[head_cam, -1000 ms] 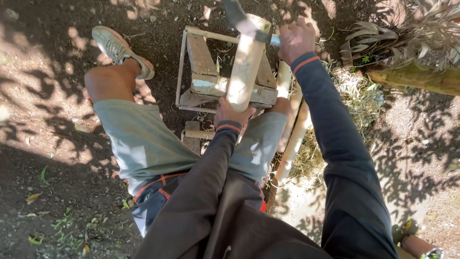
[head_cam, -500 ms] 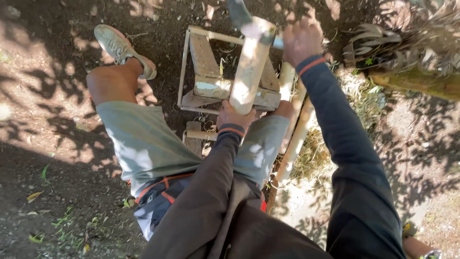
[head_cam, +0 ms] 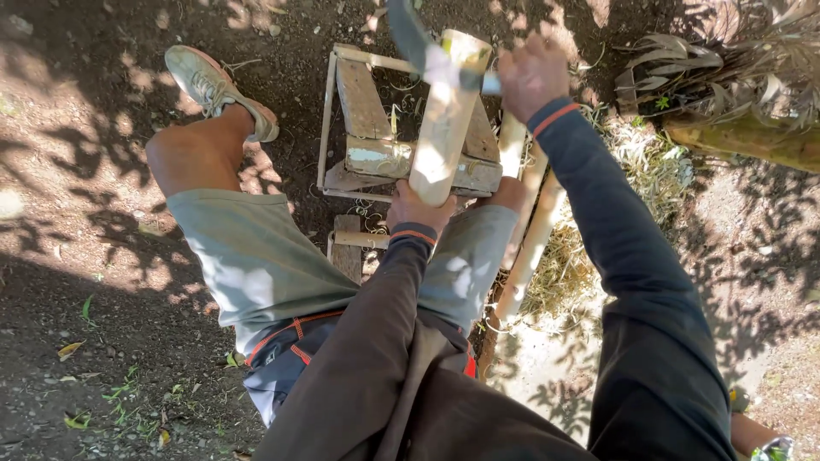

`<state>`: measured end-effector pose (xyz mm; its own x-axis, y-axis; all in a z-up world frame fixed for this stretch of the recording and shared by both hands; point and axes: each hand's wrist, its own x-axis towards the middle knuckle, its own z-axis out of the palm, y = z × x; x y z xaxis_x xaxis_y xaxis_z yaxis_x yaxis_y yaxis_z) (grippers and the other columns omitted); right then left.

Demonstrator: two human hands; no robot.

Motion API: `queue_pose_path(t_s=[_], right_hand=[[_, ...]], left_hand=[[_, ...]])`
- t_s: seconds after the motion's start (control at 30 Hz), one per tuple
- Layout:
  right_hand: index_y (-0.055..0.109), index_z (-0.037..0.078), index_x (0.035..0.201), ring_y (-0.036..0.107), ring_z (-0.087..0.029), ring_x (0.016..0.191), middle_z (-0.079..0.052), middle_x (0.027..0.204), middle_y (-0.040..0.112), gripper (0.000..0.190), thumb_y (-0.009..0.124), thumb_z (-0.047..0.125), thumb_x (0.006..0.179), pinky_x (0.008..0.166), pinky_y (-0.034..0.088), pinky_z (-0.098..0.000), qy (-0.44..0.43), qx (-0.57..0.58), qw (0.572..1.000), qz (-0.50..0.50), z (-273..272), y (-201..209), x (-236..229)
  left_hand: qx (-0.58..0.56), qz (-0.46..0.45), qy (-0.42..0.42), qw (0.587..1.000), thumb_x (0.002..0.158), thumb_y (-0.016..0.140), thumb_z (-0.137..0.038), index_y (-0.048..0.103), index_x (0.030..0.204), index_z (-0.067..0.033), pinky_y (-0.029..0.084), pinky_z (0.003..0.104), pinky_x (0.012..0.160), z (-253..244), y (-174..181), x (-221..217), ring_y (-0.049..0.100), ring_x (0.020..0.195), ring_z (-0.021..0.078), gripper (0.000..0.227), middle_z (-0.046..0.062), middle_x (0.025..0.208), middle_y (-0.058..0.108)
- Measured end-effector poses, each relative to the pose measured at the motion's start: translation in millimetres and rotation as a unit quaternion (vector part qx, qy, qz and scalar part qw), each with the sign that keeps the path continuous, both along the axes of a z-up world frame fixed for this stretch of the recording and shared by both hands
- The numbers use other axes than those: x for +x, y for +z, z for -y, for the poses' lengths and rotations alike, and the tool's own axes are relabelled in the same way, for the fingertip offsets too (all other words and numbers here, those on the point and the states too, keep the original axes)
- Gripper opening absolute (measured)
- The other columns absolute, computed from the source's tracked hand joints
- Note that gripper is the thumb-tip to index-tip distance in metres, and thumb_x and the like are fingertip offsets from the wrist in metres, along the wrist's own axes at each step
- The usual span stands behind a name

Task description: Scraping the outer surface of a bamboo stalk using a curved knife.

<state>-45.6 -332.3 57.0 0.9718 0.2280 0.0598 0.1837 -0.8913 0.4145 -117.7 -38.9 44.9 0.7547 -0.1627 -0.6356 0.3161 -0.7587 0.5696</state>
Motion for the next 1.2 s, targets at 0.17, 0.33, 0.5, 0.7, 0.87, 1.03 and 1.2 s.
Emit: queue_pose_path(t_s=[0.17, 0.33, 0.5, 0.7, 0.87, 1.03, 1.2], right_hand=[[0.066, 0.015, 0.079, 0.059, -0.020, 0.087, -0.005, 0.078, 0.068, 0.024, 0.080, 0.025, 0.095, 0.078, 0.048, -0.0386, 0.118, -0.005, 0.992, -0.040, -13, -2, -18], [0.064, 0.014, 0.078, 0.056, -0.018, 0.084, -0.004, 0.078, 0.067, 0.026, 0.078, 0.026, 0.097, 0.078, 0.048, -0.0381, 0.099, -0.002, 0.995, -0.019, 17, 18, 1], [0.065, 0.017, 0.074, 0.057, -0.020, 0.084, -0.002, 0.071, 0.065, 0.019, 0.075, 0.019, 0.090, 0.071, 0.046, -0.0344, 0.041, 0.014, 0.998, -0.034, -20, -1, -13], [0.068, 0.017, 0.074, 0.056, -0.020, 0.078, -0.004, 0.071, 0.064, 0.022, 0.076, 0.020, 0.094, 0.073, 0.045, -0.0353, 0.120, -0.012, 0.989, -0.087, -3, -3, -13], [0.068, 0.012, 0.074, 0.059, -0.021, 0.078, -0.004, 0.068, 0.064, 0.016, 0.078, 0.025, 0.077, 0.068, 0.045, -0.0381, -0.103, 0.017, 0.994, 0.039, 33, 30, -2], [0.070, 0.016, 0.082, 0.054, -0.015, 0.081, -0.001, 0.071, 0.065, 0.013, 0.075, 0.008, 0.092, 0.073, 0.043, -0.0326, -0.036, 0.026, 0.995, 0.092, 24, -12, -31], [0.066, 0.012, 0.080, 0.059, -0.023, 0.084, -0.005, 0.075, 0.066, 0.013, 0.077, 0.012, 0.086, 0.081, 0.047, -0.0375, 0.147, 0.123, 0.981, -0.016, -18, 0, -33]], left_hand=[[0.000, 0.000, -0.002, 1.000, 0.065, 0.087, -0.054, 0.051, 0.120, -0.0032, 0.058, 0.047, 0.088, -2, 2, -1, 0.071, 0.099, 0.0391, 0.083, 0.022, 0.114, 0.066], [-0.002, 0.008, 0.004, 1.000, 0.063, 0.087, -0.054, 0.051, 0.119, -0.0033, 0.058, 0.048, 0.086, -3, 3, -2, 0.071, 0.098, 0.0393, 0.083, 0.022, 0.113, 0.066], [-0.011, 0.027, 0.012, 0.999, 0.064, 0.087, -0.054, 0.052, 0.118, -0.0032, 0.058, 0.048, 0.086, 1, 1, -3, 0.071, 0.098, 0.0400, 0.082, 0.022, 0.112, 0.067], [0.003, -0.019, -0.009, 1.000, 0.064, 0.087, -0.054, 0.050, 0.120, -0.0025, 0.059, 0.046, 0.088, -1, 9, 2, 0.071, 0.098, 0.0381, 0.084, 0.022, 0.112, 0.067], [0.003, -0.007, -0.002, 1.000, 0.064, 0.088, -0.053, 0.050, 0.119, -0.0021, 0.059, 0.046, 0.087, -1, 0, -3, 0.071, 0.098, 0.0384, 0.084, 0.022, 0.112, 0.067], [0.002, 0.028, 0.003, 1.000, 0.063, 0.089, -0.052, 0.051, 0.117, -0.0012, 0.059, 0.047, 0.086, 2, -2, -5, 0.071, 0.097, 0.0396, 0.084, 0.022, 0.112, 0.067], [-0.015, 0.061, 0.016, 0.998, 0.061, 0.090, -0.051, 0.052, 0.115, -0.0017, 0.058, 0.048, 0.085, 0, -8, -6, 0.071, 0.097, 0.0395, 0.083, 0.022, 0.111, 0.067]])
